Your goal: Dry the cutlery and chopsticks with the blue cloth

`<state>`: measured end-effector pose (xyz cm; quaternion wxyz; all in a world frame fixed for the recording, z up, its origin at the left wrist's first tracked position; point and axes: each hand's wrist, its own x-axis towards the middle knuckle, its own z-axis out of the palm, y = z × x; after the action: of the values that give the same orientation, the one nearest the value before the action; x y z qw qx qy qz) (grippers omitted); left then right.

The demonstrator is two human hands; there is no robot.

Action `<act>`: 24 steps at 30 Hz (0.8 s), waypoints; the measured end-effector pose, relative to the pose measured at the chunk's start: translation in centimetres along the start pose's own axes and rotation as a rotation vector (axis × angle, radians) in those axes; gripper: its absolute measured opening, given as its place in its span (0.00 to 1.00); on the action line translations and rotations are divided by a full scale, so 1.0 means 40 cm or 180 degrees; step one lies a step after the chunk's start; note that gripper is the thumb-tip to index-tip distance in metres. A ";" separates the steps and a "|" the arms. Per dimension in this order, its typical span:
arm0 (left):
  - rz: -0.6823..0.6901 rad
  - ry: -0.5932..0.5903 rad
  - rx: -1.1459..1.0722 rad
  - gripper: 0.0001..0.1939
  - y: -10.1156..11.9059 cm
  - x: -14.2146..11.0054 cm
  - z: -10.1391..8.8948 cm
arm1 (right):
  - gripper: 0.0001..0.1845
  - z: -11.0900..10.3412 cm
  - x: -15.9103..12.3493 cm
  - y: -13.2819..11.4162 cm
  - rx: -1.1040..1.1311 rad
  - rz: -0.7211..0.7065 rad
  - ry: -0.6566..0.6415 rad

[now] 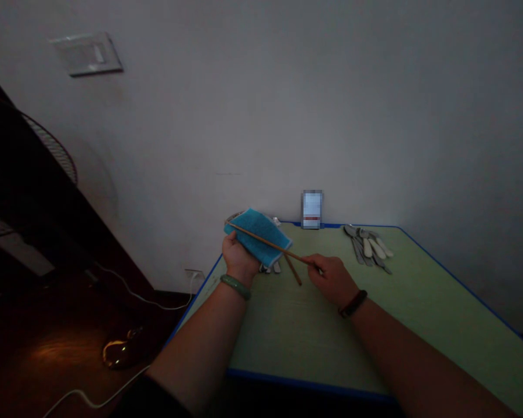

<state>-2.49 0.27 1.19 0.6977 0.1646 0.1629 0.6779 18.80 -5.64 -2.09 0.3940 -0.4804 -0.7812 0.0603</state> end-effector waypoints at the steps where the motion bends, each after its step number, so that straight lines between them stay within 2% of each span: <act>1: 0.0021 0.0049 0.0031 0.26 -0.001 -0.001 0.002 | 0.18 0.001 0.000 0.000 0.0010 -0.0016 0.0016; 9: 0.0074 0.0328 0.0166 0.25 -0.010 -0.017 0.032 | 0.17 0.011 0.000 0.006 -0.0040 -0.0122 0.0004; 24: -0.0043 0.0272 0.0092 0.26 -0.009 -0.009 0.024 | 0.18 0.013 -0.001 0.003 -0.0296 -0.0141 -0.0055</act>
<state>-1.76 -0.11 1.87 0.6923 0.1444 0.2035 0.6771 18.55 -5.45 -2.53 0.3658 -0.4803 -0.7970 0.0193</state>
